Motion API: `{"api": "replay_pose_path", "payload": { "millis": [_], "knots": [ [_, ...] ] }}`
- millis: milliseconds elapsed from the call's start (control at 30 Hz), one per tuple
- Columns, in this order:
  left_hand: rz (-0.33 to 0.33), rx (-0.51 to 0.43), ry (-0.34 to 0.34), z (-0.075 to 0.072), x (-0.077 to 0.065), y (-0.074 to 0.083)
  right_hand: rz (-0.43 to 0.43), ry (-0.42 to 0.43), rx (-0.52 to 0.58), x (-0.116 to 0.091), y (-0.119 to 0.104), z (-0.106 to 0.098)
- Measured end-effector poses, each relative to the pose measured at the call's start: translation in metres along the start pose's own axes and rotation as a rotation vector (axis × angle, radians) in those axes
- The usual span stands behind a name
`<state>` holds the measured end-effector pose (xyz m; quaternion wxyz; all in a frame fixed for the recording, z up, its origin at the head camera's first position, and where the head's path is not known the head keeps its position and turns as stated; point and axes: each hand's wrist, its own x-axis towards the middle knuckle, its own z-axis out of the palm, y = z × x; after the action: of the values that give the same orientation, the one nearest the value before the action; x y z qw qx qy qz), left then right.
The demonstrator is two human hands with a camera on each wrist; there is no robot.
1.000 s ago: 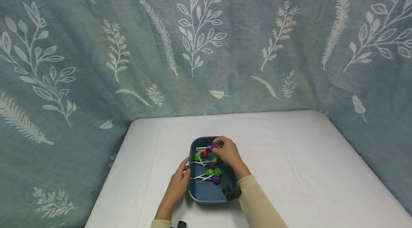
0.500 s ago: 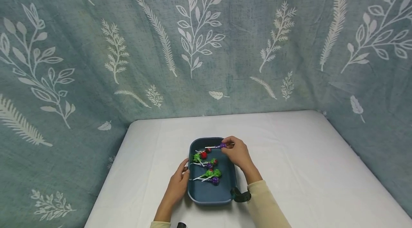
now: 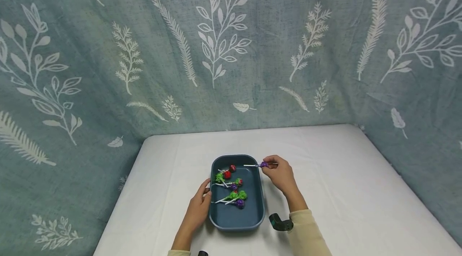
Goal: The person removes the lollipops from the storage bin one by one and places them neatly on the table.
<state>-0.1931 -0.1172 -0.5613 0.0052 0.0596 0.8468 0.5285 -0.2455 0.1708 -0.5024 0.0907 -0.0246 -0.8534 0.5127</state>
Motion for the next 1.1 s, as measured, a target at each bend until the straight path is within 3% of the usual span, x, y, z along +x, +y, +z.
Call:
{"api": "replay_pose_path", "payload": {
  "millis": [500, 1100],
  "knots": [
    [-0.005, -0.006, 0.005, 0.002, 0.002, 0.0, 0.088, 0.052, -0.061, -0.004, 0.037, -0.036],
    [-0.001, -0.016, -0.012, 0.0, 0.0, -0.002, 0.136, 0.019, -0.194, -0.004, 0.083, -0.03]
  ]
}}
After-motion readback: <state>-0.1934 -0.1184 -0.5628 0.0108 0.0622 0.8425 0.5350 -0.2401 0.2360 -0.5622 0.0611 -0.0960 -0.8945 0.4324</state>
